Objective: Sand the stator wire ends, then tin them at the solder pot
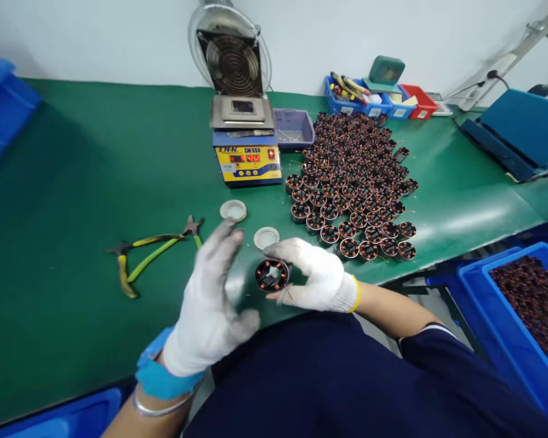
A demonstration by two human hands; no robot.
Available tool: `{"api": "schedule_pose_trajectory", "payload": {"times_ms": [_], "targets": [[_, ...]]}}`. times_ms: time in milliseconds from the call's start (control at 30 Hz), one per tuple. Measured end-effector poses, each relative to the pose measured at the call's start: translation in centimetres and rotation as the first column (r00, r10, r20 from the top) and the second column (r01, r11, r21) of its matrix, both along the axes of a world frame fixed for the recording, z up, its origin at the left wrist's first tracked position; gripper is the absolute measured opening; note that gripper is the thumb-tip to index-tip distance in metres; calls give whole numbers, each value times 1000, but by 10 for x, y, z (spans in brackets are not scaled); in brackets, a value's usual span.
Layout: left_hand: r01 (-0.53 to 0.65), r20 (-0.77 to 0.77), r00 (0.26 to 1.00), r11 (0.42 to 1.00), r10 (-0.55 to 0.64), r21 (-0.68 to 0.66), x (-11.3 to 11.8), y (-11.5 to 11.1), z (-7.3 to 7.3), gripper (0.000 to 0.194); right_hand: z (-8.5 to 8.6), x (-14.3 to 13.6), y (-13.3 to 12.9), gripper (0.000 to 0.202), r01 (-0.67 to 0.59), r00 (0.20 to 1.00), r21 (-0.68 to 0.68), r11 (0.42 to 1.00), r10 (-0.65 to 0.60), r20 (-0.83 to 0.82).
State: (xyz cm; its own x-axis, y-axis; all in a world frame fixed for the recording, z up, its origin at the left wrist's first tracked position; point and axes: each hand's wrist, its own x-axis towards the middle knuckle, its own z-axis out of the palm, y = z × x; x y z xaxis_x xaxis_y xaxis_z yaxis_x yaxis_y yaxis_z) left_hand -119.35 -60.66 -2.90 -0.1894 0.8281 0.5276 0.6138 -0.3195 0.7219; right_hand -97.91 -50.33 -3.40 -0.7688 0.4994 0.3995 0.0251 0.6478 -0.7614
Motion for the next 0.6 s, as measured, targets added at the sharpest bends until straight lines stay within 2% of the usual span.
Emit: {"api": "schedule_pose_trajectory", "payload": {"times_ms": [67, 100, 167, 200, 267, 333, 367, 467, 500, 533, 600], "targets": [[103, -60, 992, 986, -112, -130, -6, 2, 21, 36, 3, 7, 7, 68, -66, 996, 147, 987, 56, 71], [132, -64, 987, 968, -149, -215, -8, 2, 30, 27, 4, 10, 9, 68, -90, 991, 201, 975, 69, 111], [155, 6, 987, 923, -163, -352, -12, -3, 40, 33, 6, 13, 12, 66, -119, 983, 279, 953, 75, 165], [159, 75, 987, 915, -141, -371, -14, -7, 42, 35, 7, 15, 13, 65, -125, 981, 303, 945, 72, 179], [104, 212, 977, 935, -32, -339, -19, -14, 41, 34, 8, 17, 14, 67, -118, 983, 324, 939, 63, 175], [54, 281, 958, 936, 49, -349, -21, -16, 35, 27, 9, 18, 14, 69, -102, 984, 323, 941, 49, 170], [84, 292, 956, 915, 38, -395, -19, -15, 32, 26, 10, 18, 14, 69, -98, 984, 318, 943, 43, 174], [286, 345, 932, 811, -111, -511, -9, -4, 22, 35, 16, 17, 15, 68, -112, 972, 274, 955, 47, 232], [301, 372, 921, 812, -112, -500, -6, 0, 19, 37, 19, 16, 15, 67, -114, 966, 254, 960, 47, 255], [265, 399, 915, 842, -66, -469, -5, 5, 17, 37, 23, 16, 15, 66, -110, 959, 234, 966, 41, 280], [41, 462, 875, 929, 145, -369, -8, 14, 14, 33, 32, 16, 16, 64, -87, 943, 201, 976, 15, 333]]}}
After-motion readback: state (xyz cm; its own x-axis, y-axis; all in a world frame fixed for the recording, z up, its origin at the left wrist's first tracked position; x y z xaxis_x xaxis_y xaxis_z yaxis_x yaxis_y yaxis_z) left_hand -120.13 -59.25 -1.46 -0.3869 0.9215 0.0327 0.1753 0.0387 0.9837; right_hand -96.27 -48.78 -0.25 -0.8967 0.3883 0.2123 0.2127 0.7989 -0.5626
